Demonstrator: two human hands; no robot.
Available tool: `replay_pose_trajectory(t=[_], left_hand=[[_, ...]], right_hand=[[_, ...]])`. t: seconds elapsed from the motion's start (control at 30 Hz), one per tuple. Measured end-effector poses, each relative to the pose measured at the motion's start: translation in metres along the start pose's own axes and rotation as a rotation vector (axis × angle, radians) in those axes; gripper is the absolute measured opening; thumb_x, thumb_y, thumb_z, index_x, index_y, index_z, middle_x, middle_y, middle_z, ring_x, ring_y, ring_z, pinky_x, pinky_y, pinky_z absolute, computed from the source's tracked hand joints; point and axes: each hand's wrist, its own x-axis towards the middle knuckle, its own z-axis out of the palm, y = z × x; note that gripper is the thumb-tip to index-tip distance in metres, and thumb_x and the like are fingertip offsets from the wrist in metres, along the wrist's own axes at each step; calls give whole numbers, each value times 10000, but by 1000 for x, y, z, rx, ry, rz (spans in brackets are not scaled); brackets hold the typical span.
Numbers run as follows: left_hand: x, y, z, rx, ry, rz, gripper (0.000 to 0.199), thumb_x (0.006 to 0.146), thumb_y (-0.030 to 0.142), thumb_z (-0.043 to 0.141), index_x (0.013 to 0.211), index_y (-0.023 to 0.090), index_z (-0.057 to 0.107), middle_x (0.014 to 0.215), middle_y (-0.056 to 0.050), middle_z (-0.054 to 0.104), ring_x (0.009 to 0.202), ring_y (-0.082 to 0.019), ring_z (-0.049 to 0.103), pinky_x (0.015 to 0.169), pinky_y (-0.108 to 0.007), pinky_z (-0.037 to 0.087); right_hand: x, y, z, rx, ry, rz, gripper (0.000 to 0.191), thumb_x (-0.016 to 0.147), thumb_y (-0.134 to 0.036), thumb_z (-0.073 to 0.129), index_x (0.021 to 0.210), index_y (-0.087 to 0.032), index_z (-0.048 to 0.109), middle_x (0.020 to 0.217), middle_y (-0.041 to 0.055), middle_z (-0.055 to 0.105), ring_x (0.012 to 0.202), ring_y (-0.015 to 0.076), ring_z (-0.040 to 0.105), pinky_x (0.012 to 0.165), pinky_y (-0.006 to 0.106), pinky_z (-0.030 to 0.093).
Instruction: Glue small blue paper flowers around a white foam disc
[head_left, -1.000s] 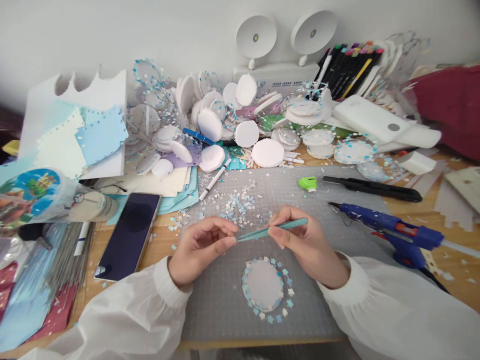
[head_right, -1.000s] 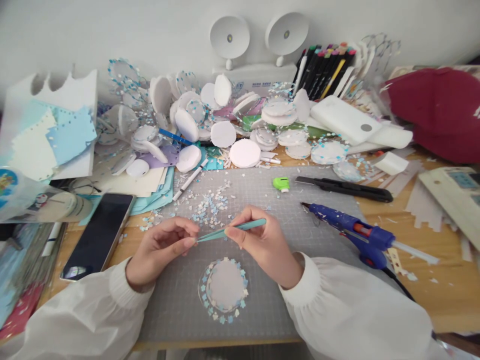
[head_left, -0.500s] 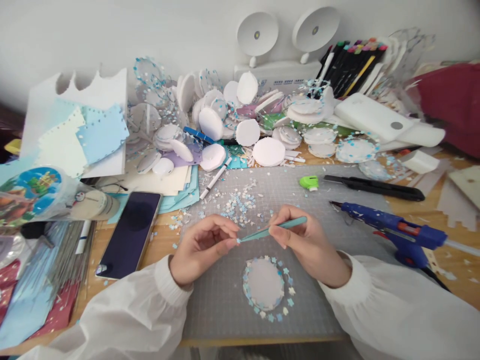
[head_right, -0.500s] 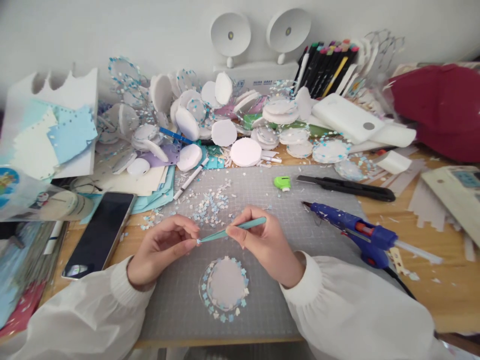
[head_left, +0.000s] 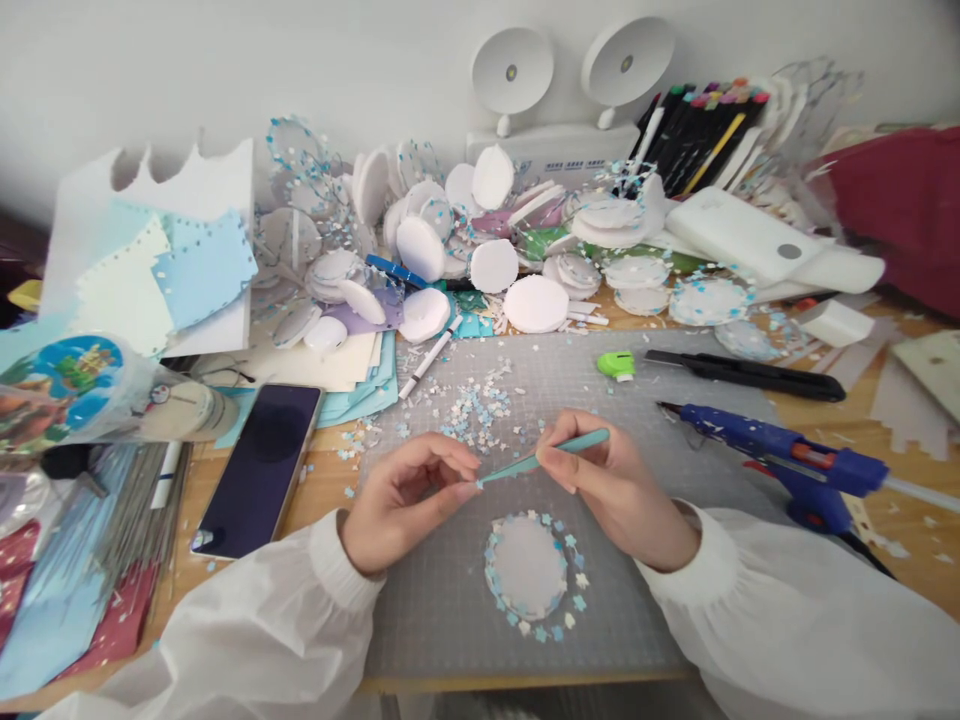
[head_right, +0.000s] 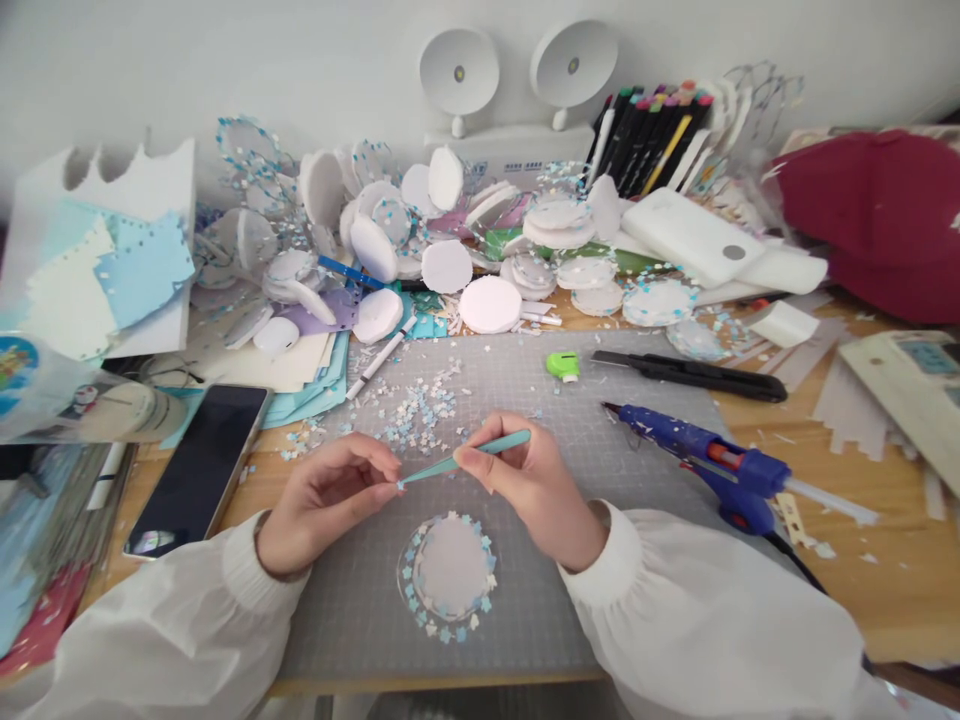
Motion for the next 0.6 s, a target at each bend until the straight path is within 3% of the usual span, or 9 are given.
replay_pose_trajectory(t=[0.6], left_hand=[[0,-1,0,19,-22,-1,90,802,121,684,886,144,659,800,-43,643,684,-101,570,624,-191,464]], right_hand=[[1,-3,1,-10,9,28,320,740,-412,736,679,-201,502,539,-58,437,550,104,364,551,277,244]])
